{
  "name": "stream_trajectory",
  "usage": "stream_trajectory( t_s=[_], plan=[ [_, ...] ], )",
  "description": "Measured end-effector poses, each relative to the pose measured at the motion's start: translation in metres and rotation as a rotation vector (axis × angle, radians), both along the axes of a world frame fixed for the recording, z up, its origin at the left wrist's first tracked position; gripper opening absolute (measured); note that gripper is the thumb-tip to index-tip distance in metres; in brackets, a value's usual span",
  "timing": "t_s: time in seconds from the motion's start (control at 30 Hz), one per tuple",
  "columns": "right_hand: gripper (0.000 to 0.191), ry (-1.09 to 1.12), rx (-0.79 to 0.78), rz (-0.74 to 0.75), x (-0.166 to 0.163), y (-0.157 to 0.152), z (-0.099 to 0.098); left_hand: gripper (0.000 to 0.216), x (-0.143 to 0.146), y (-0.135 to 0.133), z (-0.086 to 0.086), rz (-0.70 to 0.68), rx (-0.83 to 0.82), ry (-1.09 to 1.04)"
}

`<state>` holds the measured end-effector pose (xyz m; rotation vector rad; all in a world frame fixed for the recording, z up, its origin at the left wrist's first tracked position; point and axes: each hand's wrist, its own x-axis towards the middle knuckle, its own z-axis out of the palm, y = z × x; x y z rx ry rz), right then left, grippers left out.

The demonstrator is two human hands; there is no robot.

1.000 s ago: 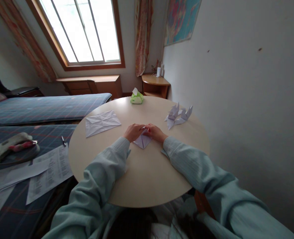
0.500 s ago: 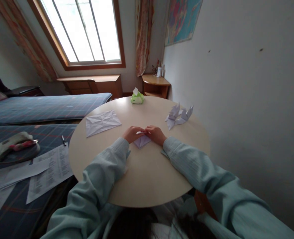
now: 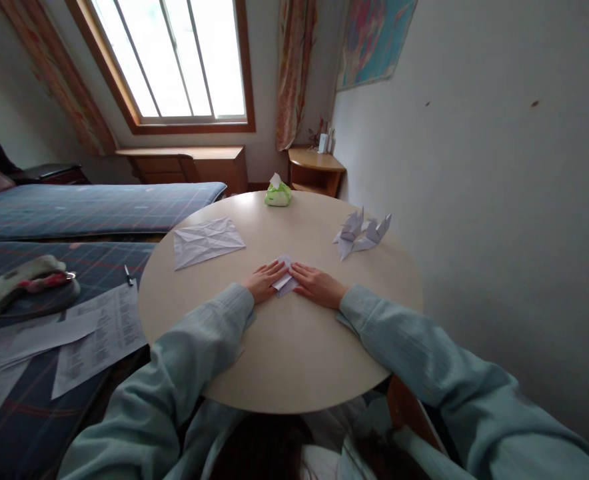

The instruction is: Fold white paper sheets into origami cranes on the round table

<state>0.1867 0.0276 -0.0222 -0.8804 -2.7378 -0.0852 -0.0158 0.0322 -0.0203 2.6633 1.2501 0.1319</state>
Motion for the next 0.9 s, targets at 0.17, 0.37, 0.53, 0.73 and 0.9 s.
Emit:
stream_trajectory(
  t_s=[0.17,0.37,0.53,0.73,0.9],
  plan=[
    [0.051,-0.062,-0.165,0.093,0.008,0.001,0.004,0.060,0.002,-0.009,0.007,0.027,-0.041,0.077],
    [0.049,-0.039,-0.212,0.110,0.010,0.000,0.007,0.078,-0.001,-0.009,0.009,-0.017,-0.065,0.015],
    [0.035,0.119,-0.098,0.121,0.009,-0.001,0.005,0.060,-0.010,0.001,0.000,-0.018,0.034,-0.244],
    [0.060,0.275,-0.164,0.128,0.011,0.002,0.008,0.050,-0.014,0.006,-0.001,-0.003,0.090,-0.418],
    [0.074,0.375,-0.123,0.121,0.013,0.003,0.012,0.054,-0.007,0.002,0.000,-0.028,0.095,-0.468]
  ],
)
